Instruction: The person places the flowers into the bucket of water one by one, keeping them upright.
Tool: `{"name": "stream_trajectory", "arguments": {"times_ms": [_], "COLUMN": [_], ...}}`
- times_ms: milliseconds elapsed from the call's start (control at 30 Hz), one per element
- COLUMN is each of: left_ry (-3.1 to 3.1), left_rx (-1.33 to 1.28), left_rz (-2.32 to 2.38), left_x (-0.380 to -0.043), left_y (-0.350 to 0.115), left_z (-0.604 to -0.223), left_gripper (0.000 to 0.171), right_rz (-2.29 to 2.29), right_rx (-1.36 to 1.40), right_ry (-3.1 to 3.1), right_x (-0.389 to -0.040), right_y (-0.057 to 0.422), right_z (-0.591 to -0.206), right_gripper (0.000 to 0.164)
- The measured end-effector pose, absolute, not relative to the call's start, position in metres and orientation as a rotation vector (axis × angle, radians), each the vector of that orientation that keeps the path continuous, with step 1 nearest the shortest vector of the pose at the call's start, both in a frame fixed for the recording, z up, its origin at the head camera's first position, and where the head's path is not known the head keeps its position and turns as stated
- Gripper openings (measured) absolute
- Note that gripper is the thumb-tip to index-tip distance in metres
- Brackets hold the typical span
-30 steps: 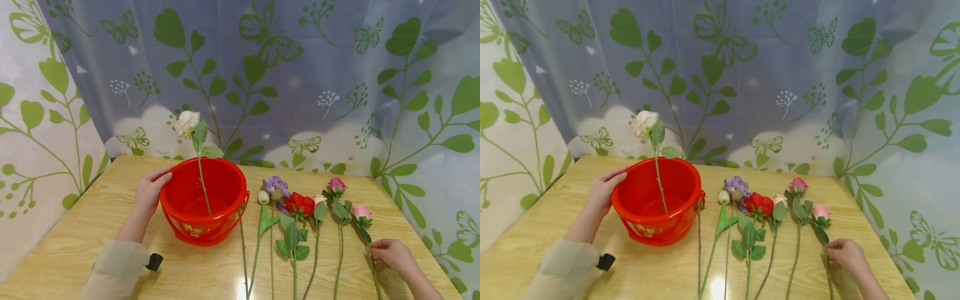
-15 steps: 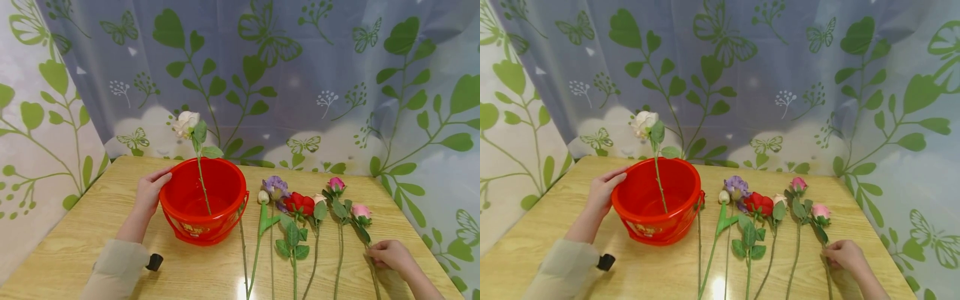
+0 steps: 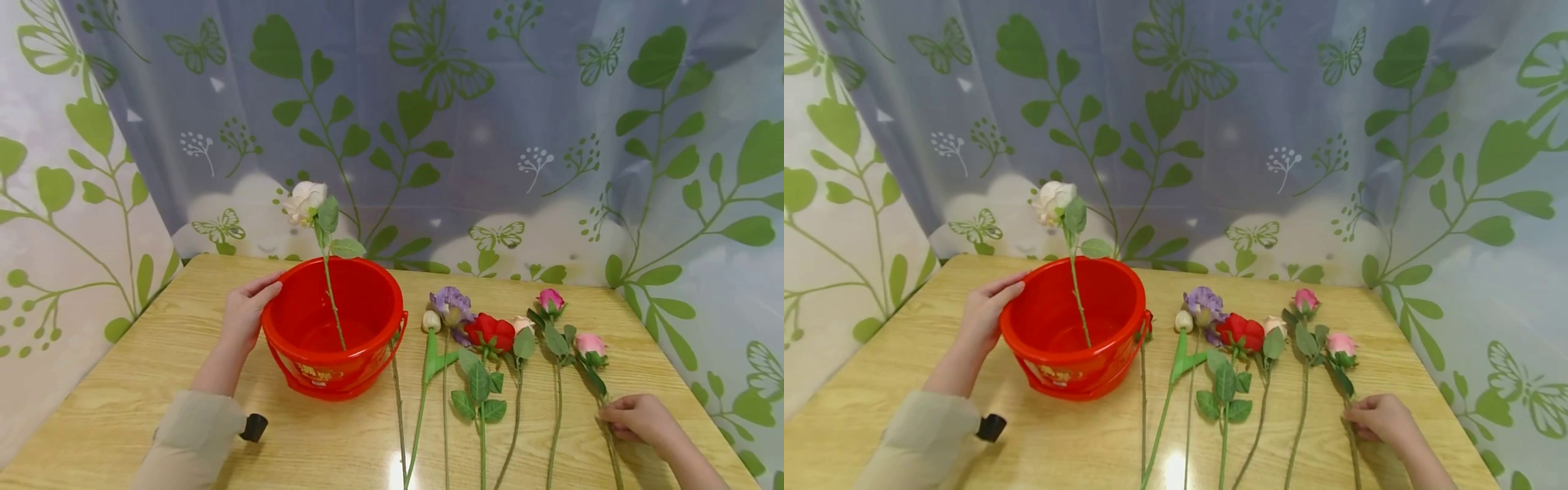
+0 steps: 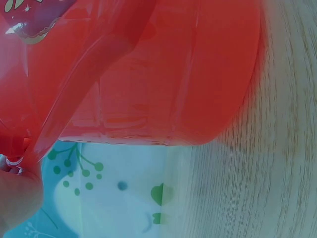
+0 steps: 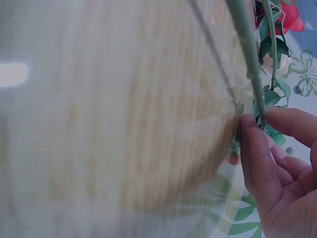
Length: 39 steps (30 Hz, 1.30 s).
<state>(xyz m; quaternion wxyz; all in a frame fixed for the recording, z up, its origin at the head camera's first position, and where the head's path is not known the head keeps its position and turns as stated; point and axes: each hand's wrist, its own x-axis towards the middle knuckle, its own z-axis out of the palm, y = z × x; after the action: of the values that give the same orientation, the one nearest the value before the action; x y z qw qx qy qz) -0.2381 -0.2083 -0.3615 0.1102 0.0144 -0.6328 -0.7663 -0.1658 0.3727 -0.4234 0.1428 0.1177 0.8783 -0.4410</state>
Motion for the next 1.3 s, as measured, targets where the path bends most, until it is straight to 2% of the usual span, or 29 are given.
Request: {"name": "stream_trajectory", "arguments": {"times_ms": [800,1300], "left_ry": [-1.878,-1.851], "left_rx": [0.058,0.058], "left_rz": [-2.249,-2.282], "left_x": [-0.239,-0.237], "left_y": [-0.208,-0.207], "left_z": [-0.361,-0.359], "left_gripper": [0.043,0.043], "right_rz": [-1.489,-1.605], "right_rx": [0.266,0.243], "right_ry": [2.393,2.355], "right_x": [-0.161,-0.161], "right_y": [0.377,0.365], "right_z": [-0.422,-0.398], "right_gripper": [0.017,0.025]}}
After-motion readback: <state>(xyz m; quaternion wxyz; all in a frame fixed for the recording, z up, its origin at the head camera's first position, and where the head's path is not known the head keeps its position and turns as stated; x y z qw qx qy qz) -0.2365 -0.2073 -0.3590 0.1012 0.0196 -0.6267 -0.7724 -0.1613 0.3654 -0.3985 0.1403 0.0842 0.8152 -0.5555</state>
